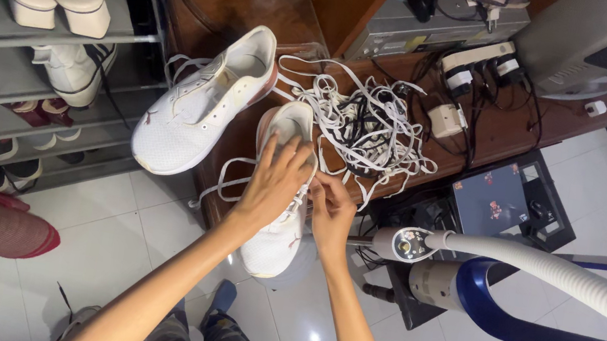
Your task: The person threads white laces through the eyelets of a pair of white sneakers placed on a wooden surface. The person pulls the laces tight, crosses them, and ties a knot on one shoe, then repeats the process on the second shoe.
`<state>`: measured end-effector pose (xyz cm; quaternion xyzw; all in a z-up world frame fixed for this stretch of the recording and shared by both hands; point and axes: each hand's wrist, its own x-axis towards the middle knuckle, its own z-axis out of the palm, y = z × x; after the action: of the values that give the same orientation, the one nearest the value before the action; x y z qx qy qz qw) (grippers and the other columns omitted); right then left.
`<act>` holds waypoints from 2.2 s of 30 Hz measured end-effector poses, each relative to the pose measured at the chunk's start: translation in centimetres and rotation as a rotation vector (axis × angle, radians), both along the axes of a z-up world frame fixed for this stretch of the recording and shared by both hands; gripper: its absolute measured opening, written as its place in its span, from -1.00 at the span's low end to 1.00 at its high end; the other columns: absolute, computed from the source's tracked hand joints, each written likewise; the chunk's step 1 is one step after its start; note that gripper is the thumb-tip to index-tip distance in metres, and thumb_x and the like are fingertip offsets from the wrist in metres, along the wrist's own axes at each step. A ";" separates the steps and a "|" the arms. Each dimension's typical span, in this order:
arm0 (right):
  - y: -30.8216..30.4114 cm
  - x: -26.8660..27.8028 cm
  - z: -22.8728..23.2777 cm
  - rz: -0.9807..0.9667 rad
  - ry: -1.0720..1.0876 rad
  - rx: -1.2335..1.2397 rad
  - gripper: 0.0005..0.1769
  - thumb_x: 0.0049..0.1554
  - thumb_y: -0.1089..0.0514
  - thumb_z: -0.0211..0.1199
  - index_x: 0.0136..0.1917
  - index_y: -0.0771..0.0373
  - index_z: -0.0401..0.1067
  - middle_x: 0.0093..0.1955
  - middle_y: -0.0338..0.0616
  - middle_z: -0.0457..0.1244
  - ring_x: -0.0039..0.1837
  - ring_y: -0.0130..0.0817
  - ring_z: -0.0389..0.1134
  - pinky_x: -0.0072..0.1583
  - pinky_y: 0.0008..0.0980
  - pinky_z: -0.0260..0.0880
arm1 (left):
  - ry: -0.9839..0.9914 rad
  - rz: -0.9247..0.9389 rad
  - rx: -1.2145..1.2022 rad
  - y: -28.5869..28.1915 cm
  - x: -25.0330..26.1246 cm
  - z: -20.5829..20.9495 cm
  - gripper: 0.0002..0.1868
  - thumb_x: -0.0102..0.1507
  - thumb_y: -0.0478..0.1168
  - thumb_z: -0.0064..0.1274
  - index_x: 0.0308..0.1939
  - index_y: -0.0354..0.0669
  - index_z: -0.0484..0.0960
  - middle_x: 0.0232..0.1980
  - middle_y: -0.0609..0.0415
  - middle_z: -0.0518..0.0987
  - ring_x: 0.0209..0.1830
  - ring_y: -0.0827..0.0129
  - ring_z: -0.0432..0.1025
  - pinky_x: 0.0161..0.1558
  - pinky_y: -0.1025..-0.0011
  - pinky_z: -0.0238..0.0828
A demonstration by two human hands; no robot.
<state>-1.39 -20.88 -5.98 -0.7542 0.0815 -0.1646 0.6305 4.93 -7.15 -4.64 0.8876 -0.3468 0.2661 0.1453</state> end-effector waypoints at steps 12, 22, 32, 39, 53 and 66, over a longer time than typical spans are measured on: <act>-1.1 1.7 0.3 0.029 -0.117 -0.120 -0.91 0.24 0.36 0.22 0.02 0.39 0.52 -0.08 -0.17 0.35 -0.05 -0.47 0.38 0.04 -0.49 0.41 | 0.181 -0.086 -0.144 1.9 1.4 0.4 -0.72 0.18 -0.19 0.17 -0.06 -0.19 0.63 0.19 -0.01 0.44 0.28 0.15 0.28 0.46 -0.08 -0.05; -17.0 4.3 3.4 -0.173 -0.451 1.018 -0.85 0.31 0.24 0.00 -0.06 0.37 0.32 -0.08 0.04 0.33 -0.07 -0.22 0.40 0.09 -0.28 0.53 | 0.444 -0.102 -0.143 5.3 3.1 1.2 -0.46 0.15 0.00 0.26 0.12 -0.19 0.56 0.17 -0.02 0.51 0.39 0.15 0.26 0.54 -0.07 -0.13; -29.6 1.1 7.9 -0.848 -0.764 0.243 -0.79 0.38 0.10 -0.06 -0.10 0.13 0.27 -0.34 -0.32 0.12 -0.43 -0.62 0.05 -0.40 -0.53 0.00 | 0.546 -0.198 -0.362 6.7 3.4 1.7 -0.61 0.36 -0.10 0.08 0.21 -0.18 0.51 0.23 -0.09 0.52 0.38 0.11 0.30 0.42 0.11 0.11; -11.5 2.9 6.8 -0.011 0.020 -0.470 -0.56 0.13 0.43 0.01 0.21 0.16 0.47 -0.06 -0.18 0.32 -0.11 -0.48 0.26 -0.09 -0.49 0.28 | 0.566 -0.012 -0.655 6.9 -0.5 1.7 -0.53 0.26 -0.13 0.17 0.13 -0.32 0.41 0.03 -0.19 0.49 0.00 0.13 0.41 0.04 0.14 0.39; -3.0 3.4 5.8 0.298 0.239 -0.451 -0.86 0.20 0.20 0.31 -0.07 0.34 0.51 -0.39 -0.31 0.24 -0.33 -0.62 0.12 -0.27 -0.51 0.16 | 0.899 -0.136 -0.564 7.8 -1.7 0.3 -0.71 0.33 -0.07 0.09 -0.24 -0.24 0.48 -0.32 -0.08 0.57 -0.33 0.04 0.53 -0.25 0.14 0.42; -5.7 3.6 5.3 0.053 0.187 -0.218 -0.81 0.28 0.16 0.14 -0.07 0.24 0.54 -0.18 -0.59 0.38 -0.06 -0.86 0.38 0.01 -0.73 0.39 | 0.902 -0.085 -0.604 8.8 -1.7 -0.2 -0.81 0.34 -0.15 0.00 -0.26 -0.21 0.47 -0.42 -0.05 0.60 -0.44 0.07 0.55 -0.38 0.17 0.39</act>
<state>2.17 -26.55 -0.70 -0.8322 0.1014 -0.0847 0.5385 3.23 1.67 -4.84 0.8178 -0.1937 -0.0593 0.5387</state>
